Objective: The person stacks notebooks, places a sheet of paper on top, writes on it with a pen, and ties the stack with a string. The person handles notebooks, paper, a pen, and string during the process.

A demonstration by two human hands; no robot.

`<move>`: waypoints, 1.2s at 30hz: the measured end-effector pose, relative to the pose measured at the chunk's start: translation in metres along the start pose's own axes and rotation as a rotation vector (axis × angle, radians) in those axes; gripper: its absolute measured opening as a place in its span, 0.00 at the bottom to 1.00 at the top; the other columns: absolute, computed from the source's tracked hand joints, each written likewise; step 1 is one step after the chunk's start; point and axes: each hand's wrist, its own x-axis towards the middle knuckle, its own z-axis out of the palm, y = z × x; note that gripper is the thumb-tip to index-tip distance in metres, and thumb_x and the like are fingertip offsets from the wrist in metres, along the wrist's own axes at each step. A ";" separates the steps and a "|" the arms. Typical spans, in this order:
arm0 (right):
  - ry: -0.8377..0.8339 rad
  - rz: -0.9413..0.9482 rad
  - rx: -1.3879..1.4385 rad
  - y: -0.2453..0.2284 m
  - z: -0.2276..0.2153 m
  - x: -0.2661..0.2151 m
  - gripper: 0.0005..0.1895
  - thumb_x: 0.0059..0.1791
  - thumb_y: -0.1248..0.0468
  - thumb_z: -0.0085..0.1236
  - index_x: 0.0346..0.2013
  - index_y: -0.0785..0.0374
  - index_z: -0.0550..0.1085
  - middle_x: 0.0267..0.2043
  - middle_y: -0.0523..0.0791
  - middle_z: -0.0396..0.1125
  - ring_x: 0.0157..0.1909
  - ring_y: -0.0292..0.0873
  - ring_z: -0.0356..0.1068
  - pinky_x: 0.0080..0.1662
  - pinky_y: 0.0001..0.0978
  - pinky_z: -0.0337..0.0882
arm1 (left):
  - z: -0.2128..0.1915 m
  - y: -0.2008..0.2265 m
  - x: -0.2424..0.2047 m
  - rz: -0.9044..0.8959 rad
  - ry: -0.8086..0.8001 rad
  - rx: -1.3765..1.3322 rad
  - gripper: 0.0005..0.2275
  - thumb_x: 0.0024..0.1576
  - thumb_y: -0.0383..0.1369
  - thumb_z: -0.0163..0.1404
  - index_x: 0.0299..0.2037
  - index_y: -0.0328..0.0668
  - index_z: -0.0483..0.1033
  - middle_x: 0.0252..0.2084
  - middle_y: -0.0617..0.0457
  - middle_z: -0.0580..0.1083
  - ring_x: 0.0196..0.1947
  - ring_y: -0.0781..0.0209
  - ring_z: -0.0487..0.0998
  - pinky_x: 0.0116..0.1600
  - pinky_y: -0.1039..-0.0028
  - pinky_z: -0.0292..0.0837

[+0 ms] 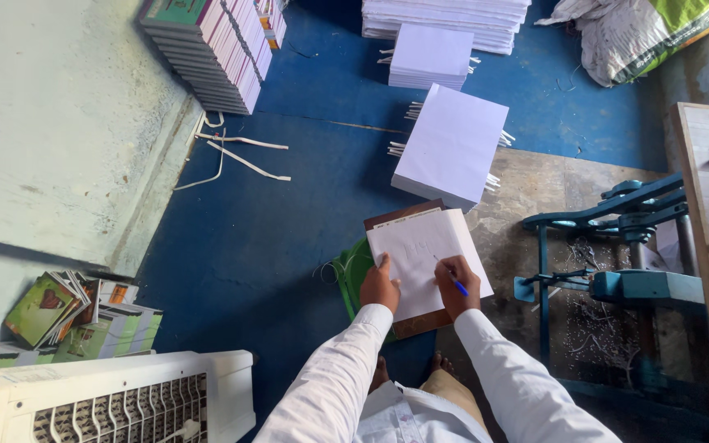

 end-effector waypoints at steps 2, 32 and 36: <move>-0.006 0.056 0.004 0.003 -0.003 -0.005 0.10 0.50 0.64 0.58 0.42 0.67 0.74 0.33 0.47 0.75 0.33 0.40 0.76 0.40 0.32 0.74 | -0.001 0.002 -0.003 0.004 -0.001 0.005 0.32 0.56 0.30 0.57 0.72 0.56 0.61 0.58 0.43 0.72 0.56 0.44 0.75 0.58 0.61 0.73; 0.184 0.260 -0.119 0.030 -0.172 0.047 0.21 0.51 0.51 0.64 0.34 0.69 0.77 0.25 0.47 0.71 0.25 0.37 0.70 0.26 0.32 0.70 | -0.027 0.044 -0.018 -0.042 0.008 0.610 0.27 0.59 0.41 0.56 0.69 0.61 0.60 0.70 0.47 0.54 0.71 0.44 0.54 0.62 0.48 0.64; 0.284 0.321 -0.224 0.046 -0.235 0.068 0.22 0.51 0.48 0.64 0.35 0.68 0.78 0.24 0.48 0.71 0.23 0.39 0.71 0.26 0.33 0.69 | -0.022 0.047 -0.016 -0.045 0.005 0.636 0.26 0.61 0.40 0.54 0.70 0.57 0.61 0.66 0.45 0.59 0.69 0.45 0.58 0.63 0.52 0.65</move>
